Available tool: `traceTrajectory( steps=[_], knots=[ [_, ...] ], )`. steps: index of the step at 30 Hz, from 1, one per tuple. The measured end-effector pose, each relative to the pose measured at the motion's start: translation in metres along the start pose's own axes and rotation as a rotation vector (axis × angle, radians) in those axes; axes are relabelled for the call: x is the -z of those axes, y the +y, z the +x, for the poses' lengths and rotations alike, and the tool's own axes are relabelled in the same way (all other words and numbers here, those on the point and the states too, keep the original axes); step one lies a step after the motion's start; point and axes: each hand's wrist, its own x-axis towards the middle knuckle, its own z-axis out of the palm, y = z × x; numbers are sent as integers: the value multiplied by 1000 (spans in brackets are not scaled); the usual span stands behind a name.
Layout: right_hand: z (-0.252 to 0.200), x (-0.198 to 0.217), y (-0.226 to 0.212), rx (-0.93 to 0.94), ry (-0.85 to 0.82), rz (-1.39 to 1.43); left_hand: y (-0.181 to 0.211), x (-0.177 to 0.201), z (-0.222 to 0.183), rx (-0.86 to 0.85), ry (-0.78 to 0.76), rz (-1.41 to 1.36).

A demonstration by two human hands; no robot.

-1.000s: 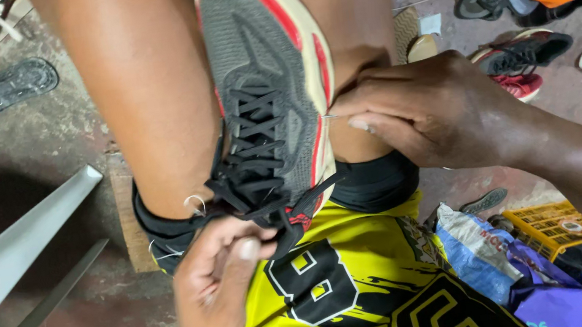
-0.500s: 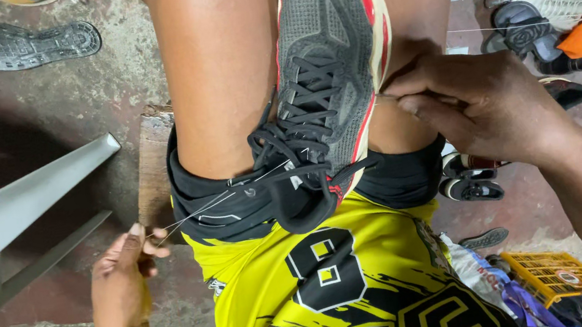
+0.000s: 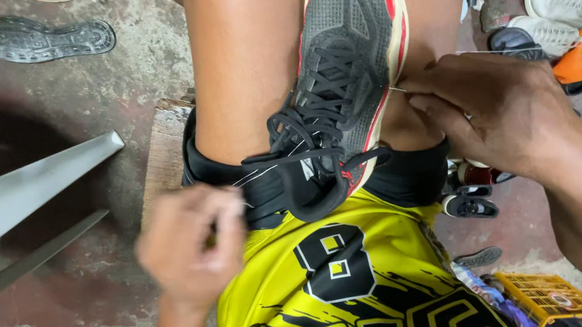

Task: The person uses an awl and thread to stitch the sole of a black and red sneaker.

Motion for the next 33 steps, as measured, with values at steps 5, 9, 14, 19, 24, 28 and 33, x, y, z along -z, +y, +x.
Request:
traceTrajectory(
  steps=[5, 9, 14, 19, 24, 28, 33],
  knots=[
    [0, 1, -10, -40, 10, 49, 28, -38, 12, -134, -141, 47],
    [3, -1, -10, -71, -6, 78, 29, -58, 18, -6, -217, 2],
    [1, -4, -5, -70, 19, 82, 27, -49, 16, 148, -196, -175],
    [-9, -10, 2, -66, 20, 193, 28, -33, 4, 353, -292, -284],
    [-14, -14, 10, -50, 38, 156, 15, -29, -11, 668, -209, -1283],
    [-15, -14, 13, -89, -14, 204, 11, -47, -11, 983, -286, -1388],
    [-17, -14, 12, -61, 23, 216, 40, -59, 10, 915, -510, -678]
  ],
)
